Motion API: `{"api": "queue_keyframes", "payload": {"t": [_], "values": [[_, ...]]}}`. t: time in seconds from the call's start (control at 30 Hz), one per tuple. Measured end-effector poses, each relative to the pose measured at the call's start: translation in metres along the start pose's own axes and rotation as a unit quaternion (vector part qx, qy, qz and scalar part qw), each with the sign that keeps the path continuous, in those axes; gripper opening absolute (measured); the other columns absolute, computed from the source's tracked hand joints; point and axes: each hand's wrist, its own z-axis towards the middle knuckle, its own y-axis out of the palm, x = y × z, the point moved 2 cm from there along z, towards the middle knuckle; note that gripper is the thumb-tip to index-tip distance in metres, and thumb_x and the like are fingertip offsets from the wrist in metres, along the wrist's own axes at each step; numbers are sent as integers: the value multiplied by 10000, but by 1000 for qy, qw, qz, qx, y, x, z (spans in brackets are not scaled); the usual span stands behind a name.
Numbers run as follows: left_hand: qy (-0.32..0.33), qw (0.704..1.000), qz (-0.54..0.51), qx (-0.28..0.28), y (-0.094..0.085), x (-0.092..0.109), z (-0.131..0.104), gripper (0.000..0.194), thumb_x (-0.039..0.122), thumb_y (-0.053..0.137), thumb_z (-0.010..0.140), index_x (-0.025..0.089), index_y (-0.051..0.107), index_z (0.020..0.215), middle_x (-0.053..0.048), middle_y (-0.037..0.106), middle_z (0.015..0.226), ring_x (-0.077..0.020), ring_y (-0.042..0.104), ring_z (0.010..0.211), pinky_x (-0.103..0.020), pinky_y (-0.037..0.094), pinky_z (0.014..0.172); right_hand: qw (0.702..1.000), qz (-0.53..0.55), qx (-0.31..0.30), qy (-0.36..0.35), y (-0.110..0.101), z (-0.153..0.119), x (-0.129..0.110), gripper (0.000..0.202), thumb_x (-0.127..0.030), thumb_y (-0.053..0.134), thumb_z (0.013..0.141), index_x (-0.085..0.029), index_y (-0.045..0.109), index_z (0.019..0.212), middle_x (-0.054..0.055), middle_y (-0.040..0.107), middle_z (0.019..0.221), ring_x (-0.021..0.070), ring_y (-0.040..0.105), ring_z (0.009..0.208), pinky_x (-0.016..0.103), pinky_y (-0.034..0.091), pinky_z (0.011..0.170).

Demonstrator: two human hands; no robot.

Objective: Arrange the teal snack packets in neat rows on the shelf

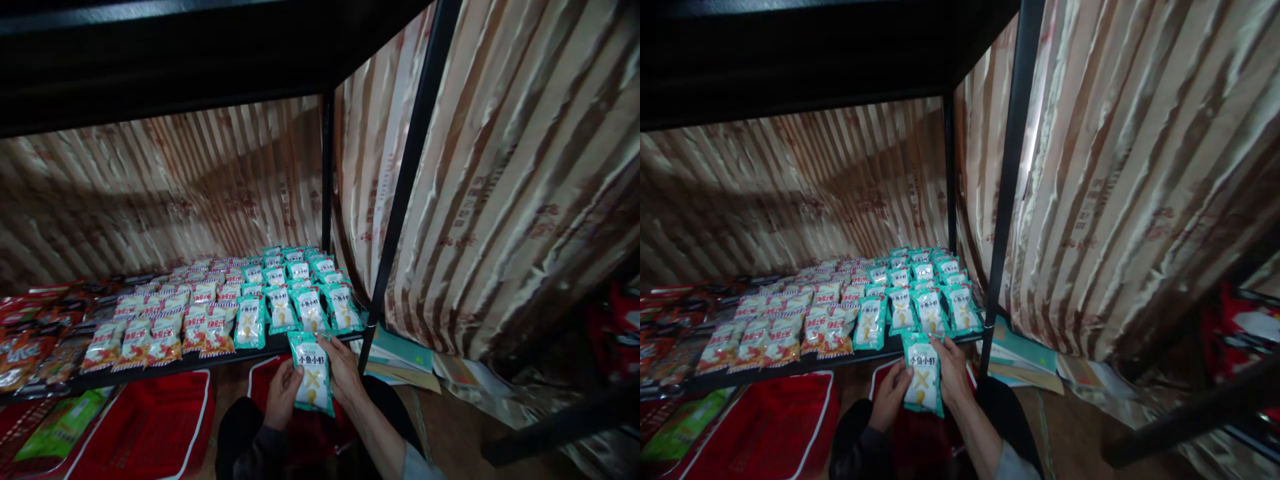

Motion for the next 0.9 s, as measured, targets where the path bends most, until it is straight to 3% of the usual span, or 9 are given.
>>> {"api": "queue_keyframes", "payload": {"t": [0.37,0.63,0.9], "values": [[-5,1000,21,10,-14,-18,-3,657,619,738,534,128,674,966,-161,698,1018,-293,645,974,-374,511,839,999,23,28,-15,2,-1,-1,368,-354,840,499,-190,646,766,13,699,646,246,687,704,328,539,607],[-12,999,44,31,-13,-10,-18,546,467,772,549,140,673,975,-119,699,1033,-266,643,974,-362,504,865,999,13,38,-13,4,4,-5,400,-358,844,461,-196,624,754,-9,674,608,206,654,617,320,516,599],[18,992,81,98,-26,-8,-17,491,452,738,580,160,687,971,-92,713,963,-245,665,873,-332,531,782,988,-141,-11,53,-8,16,-9,402,-374,847,490,-190,700,816,-5,689,702,141,620,640,237,447,558]]}}
